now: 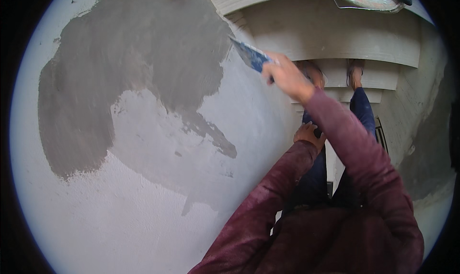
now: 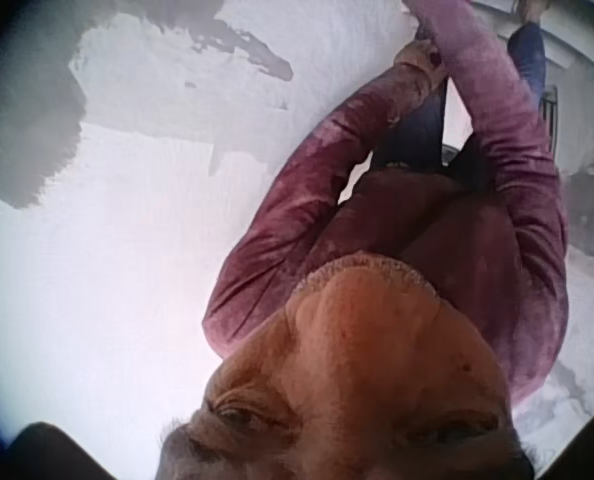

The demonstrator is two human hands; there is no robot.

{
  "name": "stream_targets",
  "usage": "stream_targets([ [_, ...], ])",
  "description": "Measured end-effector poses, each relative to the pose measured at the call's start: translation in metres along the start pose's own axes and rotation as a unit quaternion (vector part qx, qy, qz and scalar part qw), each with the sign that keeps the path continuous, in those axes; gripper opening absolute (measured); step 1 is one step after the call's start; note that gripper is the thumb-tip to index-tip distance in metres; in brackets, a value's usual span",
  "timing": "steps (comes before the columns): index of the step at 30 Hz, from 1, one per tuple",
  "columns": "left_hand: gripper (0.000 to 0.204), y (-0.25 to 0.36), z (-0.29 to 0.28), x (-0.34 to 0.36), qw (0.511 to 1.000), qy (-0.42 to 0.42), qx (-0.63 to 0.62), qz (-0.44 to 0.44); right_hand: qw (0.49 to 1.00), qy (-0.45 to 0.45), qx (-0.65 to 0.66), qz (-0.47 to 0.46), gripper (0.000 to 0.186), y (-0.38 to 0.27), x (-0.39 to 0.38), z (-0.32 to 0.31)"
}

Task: The person applies plaster to a curved wall beside a spiral staircase using a trowel and a bucket. They repeatedly scoop plaster from the bucket and spread it onto the wall surface, smoothing it with the trowel.

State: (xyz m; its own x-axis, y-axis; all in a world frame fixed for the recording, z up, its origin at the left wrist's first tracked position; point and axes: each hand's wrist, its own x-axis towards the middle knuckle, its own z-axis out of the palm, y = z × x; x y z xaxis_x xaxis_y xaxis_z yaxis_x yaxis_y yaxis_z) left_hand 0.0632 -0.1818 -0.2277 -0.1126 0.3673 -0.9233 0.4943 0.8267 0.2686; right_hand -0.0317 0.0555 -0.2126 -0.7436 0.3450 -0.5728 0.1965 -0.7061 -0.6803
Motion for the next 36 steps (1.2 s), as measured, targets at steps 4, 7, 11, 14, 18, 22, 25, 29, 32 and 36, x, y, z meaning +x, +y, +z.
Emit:
stream_targets([
  [4,0.052,0.012,-0.009,-0.007,0.999,-0.017,0.013,-0.025,0.994,0.011,0.085,0.074,0.046,-0.009,0.037,0.000],
  [7,0.052,-0.006,0.013,0.007,0.999,0.018,-0.003,0.030,0.998,-0.066,0.019,0.018,0.058,-0.032,0.017,0.032],
  [11,0.052,-0.009,0.024,0.004,0.996,0.052,-0.013,0.067,0.982,-0.122,-0.029,-0.143,0.053,-0.072,-0.055,0.054],
  [14,0.051,-0.015,0.027,0.003,0.997,0.042,-0.031,0.054,0.970,-0.119,0.041,-0.207,0.055,-0.059,-0.065,0.050],
  [18,0.052,0.005,-0.002,-0.002,0.990,-0.065,-0.113,-0.051,1.000,-0.004,0.010,-0.004,0.058,-0.019,-0.003,-0.002],
  [22,0.056,0.025,-0.023,-0.011,0.995,-0.058,0.007,-0.078,0.996,0.086,0.024,0.009,0.057,0.013,0.060,-0.009],
  [25,0.056,0.021,-0.013,-0.007,0.998,-0.056,0.013,-0.021,0.967,0.201,-0.094,-0.128,0.060,0.036,0.070,0.039],
  [29,0.055,0.005,-0.006,-0.005,0.999,-0.026,-0.018,0.021,0.985,0.018,-0.066,-0.158,0.061,-0.002,-0.006,0.068],
  [32,0.055,0.001,-0.011,-0.004,0.999,-0.033,-0.021,-0.022,0.987,-0.073,0.043,-0.134,0.053,-0.023,-0.035,0.035],
  [36,0.053,0.020,-0.026,-0.011,0.997,-0.041,0.012,-0.069,0.997,0.008,0.074,0.004,0.031,-0.005,0.020,-0.022],
])
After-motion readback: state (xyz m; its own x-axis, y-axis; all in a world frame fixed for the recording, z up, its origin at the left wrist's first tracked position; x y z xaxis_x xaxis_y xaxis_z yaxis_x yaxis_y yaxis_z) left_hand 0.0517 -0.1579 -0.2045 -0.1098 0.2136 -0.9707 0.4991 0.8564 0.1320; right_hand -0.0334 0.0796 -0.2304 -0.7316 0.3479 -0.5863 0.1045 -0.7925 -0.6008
